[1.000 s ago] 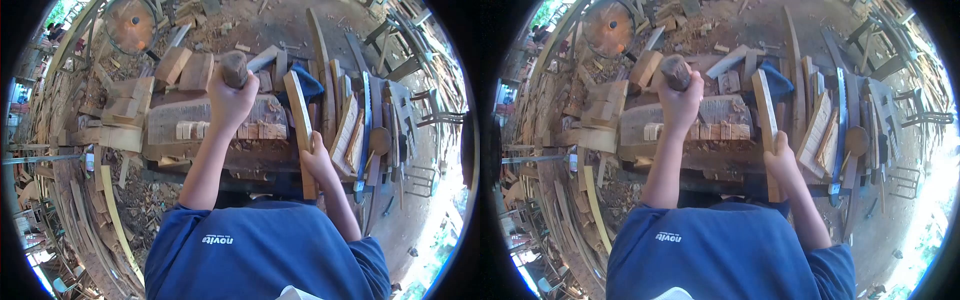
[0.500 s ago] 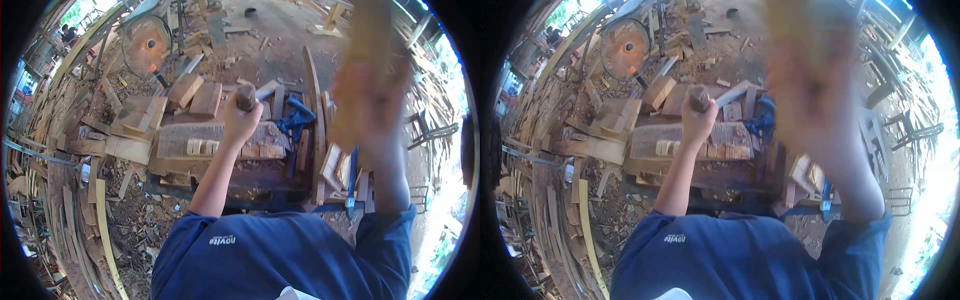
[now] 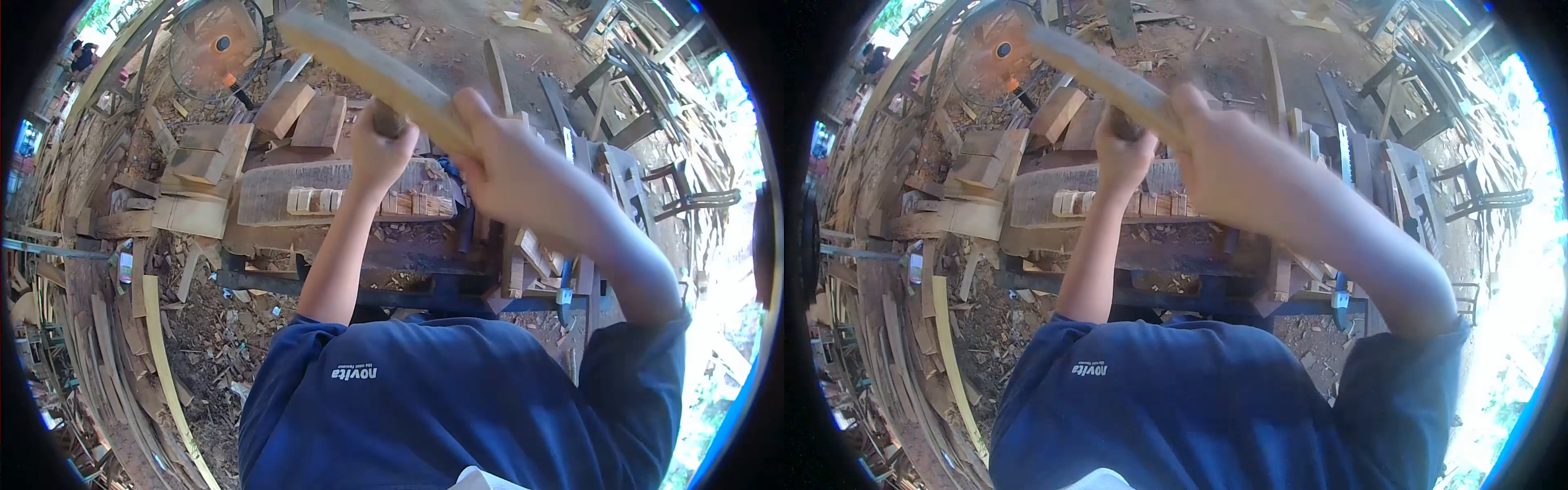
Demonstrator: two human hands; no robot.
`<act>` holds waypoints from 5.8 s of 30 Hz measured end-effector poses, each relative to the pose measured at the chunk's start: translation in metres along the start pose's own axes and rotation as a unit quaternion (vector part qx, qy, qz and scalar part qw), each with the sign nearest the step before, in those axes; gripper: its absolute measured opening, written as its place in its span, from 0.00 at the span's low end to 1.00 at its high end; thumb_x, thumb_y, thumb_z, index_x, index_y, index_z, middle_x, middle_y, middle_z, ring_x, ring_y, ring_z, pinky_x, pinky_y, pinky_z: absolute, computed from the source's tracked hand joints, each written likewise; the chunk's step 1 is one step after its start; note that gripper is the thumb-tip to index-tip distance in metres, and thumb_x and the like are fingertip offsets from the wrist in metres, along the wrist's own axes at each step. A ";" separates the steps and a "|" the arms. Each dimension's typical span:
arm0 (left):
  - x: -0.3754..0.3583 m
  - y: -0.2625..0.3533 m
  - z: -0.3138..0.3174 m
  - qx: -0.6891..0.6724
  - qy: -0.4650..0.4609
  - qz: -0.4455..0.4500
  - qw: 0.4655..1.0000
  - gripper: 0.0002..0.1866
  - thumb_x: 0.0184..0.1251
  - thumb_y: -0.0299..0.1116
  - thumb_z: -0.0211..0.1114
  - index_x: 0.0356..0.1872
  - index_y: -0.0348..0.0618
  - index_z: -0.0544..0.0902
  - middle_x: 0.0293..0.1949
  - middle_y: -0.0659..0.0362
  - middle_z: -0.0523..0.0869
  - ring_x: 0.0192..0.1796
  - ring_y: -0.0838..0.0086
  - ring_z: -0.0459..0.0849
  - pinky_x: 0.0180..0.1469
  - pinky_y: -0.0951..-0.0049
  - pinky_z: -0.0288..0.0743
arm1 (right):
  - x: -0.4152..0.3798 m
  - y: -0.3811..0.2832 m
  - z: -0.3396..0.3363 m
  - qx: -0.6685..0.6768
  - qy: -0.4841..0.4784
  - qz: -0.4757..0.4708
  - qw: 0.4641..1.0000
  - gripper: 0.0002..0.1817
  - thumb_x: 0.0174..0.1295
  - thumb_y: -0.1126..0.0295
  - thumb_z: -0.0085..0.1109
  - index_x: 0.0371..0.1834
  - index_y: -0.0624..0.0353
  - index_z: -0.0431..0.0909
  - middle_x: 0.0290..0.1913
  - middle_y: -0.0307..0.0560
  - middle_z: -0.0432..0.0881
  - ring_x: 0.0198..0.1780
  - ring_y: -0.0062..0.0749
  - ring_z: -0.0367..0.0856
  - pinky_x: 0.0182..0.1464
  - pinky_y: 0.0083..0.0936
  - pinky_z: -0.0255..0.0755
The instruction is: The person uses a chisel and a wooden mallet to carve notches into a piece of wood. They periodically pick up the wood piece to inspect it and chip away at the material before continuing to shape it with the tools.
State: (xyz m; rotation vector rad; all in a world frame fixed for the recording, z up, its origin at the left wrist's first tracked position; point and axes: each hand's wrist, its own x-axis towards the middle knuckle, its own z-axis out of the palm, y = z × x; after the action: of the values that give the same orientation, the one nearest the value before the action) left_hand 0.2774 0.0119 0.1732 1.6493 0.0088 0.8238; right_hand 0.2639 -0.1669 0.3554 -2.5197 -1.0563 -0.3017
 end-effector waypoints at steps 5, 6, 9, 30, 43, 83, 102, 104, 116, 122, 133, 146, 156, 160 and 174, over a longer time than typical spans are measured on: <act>-0.007 -0.006 0.002 -0.018 0.009 0.002 1.000 0.09 0.54 0.24 0.64 0.38 0.38 0.79 0.30 0.58 0.81 0.31 0.74 0.80 0.37 0.72 0.74 | 0.000 -0.009 -0.007 0.085 -0.194 0.082 0.974 0.16 0.68 0.69 0.56 0.56 0.59 0.68 0.29 0.62 0.81 0.29 0.55 0.80 0.35 0.40 0.73; -0.009 -0.008 0.001 -0.018 0.006 0.001 1.000 0.09 0.54 0.24 0.64 0.38 0.38 0.79 0.30 0.58 0.81 0.31 0.74 0.80 0.37 0.72 0.74 | -0.003 -0.012 -0.013 0.088 -0.142 0.064 0.984 0.13 0.68 0.69 0.56 0.53 0.60 0.69 0.30 0.62 0.81 0.26 0.54 0.80 0.32 0.41 0.72; -0.011 -0.007 -0.001 -0.007 0.022 -0.013 1.000 0.10 0.54 0.24 0.65 0.39 0.38 0.79 0.29 0.59 0.80 0.31 0.74 0.79 0.38 0.72 0.75 | 0.001 -0.018 -0.029 0.157 -0.015 0.010 0.987 0.13 0.68 0.69 0.56 0.51 0.61 0.69 0.29 0.62 0.81 0.25 0.53 0.80 0.30 0.41 0.72; -0.072 -0.026 -0.078 -0.367 0.242 0.029 0.897 0.11 0.59 0.20 0.53 0.36 0.52 0.67 0.19 0.65 0.66 0.16 0.77 0.64 0.21 0.71 0.65 | -0.106 0.078 0.132 0.100 -0.047 0.319 0.941 0.21 0.64 0.67 0.56 0.58 0.56 0.64 0.40 0.70 0.83 0.44 0.69 0.82 0.47 0.53 0.75; -0.077 -0.008 -0.143 -0.567 0.394 -0.109 0.716 0.12 0.62 0.34 0.58 0.22 0.50 0.65 0.19 0.69 0.65 0.21 0.80 0.67 0.26 0.77 0.67 | -0.079 0.067 0.218 0.069 0.040 0.047 0.996 0.22 0.55 0.61 0.68 0.50 0.60 0.77 0.49 0.54 0.82 0.52 0.53 0.79 0.56 0.45 0.72; -0.197 -0.010 -0.123 -0.293 -0.089 -0.415 0.857 0.32 0.56 0.42 0.78 0.58 0.40 0.75 0.46 0.60 0.84 0.47 0.74 0.83 0.45 0.71 0.80 | -0.117 -0.023 0.195 0.228 -0.029 -0.014 0.973 0.19 0.66 0.54 0.61 0.35 0.63 0.75 0.31 0.51 0.79 0.39 0.50 0.80 0.43 0.41 0.75; -0.193 0.012 -0.151 -0.385 -0.092 -0.473 0.787 0.28 0.59 0.33 0.69 0.60 0.34 0.74 0.48 0.51 0.84 0.49 0.67 0.85 0.50 0.68 0.80 | -0.137 0.017 0.181 0.197 0.012 0.162 0.967 0.26 0.59 0.71 0.65 0.62 0.58 0.72 0.61 0.61 0.74 0.61 0.58 0.74 0.62 0.41 0.70; -0.183 0.020 -0.149 -0.373 -0.101 -0.496 0.778 0.27 0.58 0.32 0.69 0.59 0.34 0.75 0.48 0.51 0.84 0.49 0.66 0.85 0.51 0.68 0.80 | -0.140 0.007 0.183 0.197 0.022 0.134 0.971 0.34 0.56 0.72 0.67 0.68 0.54 0.67 0.67 0.59 0.68 0.66 0.58 0.69 0.68 0.42 0.64; -0.162 -0.032 -0.173 -0.437 -0.322 -0.476 0.692 0.20 0.62 0.28 0.68 0.54 0.30 0.77 0.46 0.50 0.84 0.48 0.68 0.83 0.57 0.65 0.76 | -0.151 0.043 0.161 0.237 -0.133 -0.022 0.962 0.35 0.42 0.72 0.76 0.59 0.56 0.79 0.62 0.49 0.78 0.68 0.45 0.71 0.69 0.39 0.66; -0.180 -0.013 -0.159 -0.379 -0.275 -0.333 0.818 0.10 0.65 0.32 0.60 0.40 0.35 0.81 0.36 0.55 0.85 0.41 0.80 0.84 0.45 0.78 0.77 | -0.166 0.055 0.175 0.319 -0.158 0.041 0.934 0.38 0.40 0.77 0.76 0.61 0.60 0.77 0.62 0.50 0.78 0.66 0.42 0.74 0.70 0.35 0.64; -0.196 -0.041 -0.163 -0.541 -0.363 -0.307 0.694 0.23 0.72 0.36 0.60 0.66 0.40 0.73 0.52 0.43 0.79 0.34 0.70 0.84 0.30 0.76 0.79 | -0.173 0.057 0.189 0.346 -0.178 0.069 0.918 0.35 0.42 0.79 0.73 0.61 0.60 0.77 0.63 0.51 0.78 0.67 0.41 0.73 0.71 0.34 0.63; -0.179 -0.040 -0.161 -0.325 -0.289 -0.392 0.811 0.17 0.75 0.40 0.57 0.51 0.36 0.80 0.34 0.56 0.86 0.29 0.72 0.85 0.29 0.73 0.82 | -0.187 0.060 0.213 0.371 -0.042 0.097 0.923 0.33 0.46 0.78 0.73 0.60 0.59 0.72 0.61 0.51 0.77 0.65 0.44 0.75 0.66 0.35 0.69; -0.201 -0.053 -0.179 -0.277 0.142 -0.468 0.827 0.16 0.67 0.43 0.64 0.25 0.51 0.69 0.18 0.65 0.69 0.21 0.74 0.70 0.27 0.68 0.67 | -0.109 0.033 0.245 0.289 0.133 0.020 0.948 0.35 0.43 0.81 0.73 0.56 0.57 0.67 0.59 0.53 0.74 0.66 0.54 0.68 0.67 0.41 0.64; -0.219 -0.042 -0.160 -0.295 0.197 -0.479 0.803 0.15 0.64 0.44 0.64 0.25 0.52 0.69 0.18 0.66 0.67 0.22 0.74 0.67 0.28 0.69 0.63 | -0.085 0.037 0.280 0.248 0.109 0.024 0.962 0.32 0.43 0.78 0.75 0.53 0.57 0.70 0.60 0.53 0.74 0.66 0.55 0.68 0.67 0.43 0.63; -0.175 0.015 -0.137 -0.316 0.212 -0.341 0.859 0.15 0.70 0.41 0.62 0.25 0.52 0.69 0.20 0.67 0.68 0.25 0.78 0.67 0.33 0.70 0.66 | -0.082 0.041 0.276 0.178 0.069 0.090 0.977 0.34 0.49 0.59 0.75 0.60 0.51 0.74 0.59 0.45 0.79 0.65 0.46 0.73 0.65 0.39 0.65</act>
State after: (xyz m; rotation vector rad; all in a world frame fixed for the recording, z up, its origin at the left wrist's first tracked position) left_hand 0.0703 0.0493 0.1003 0.7218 0.5488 0.5290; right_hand 0.2499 -0.1259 0.0679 -2.2169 -0.7452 -0.2108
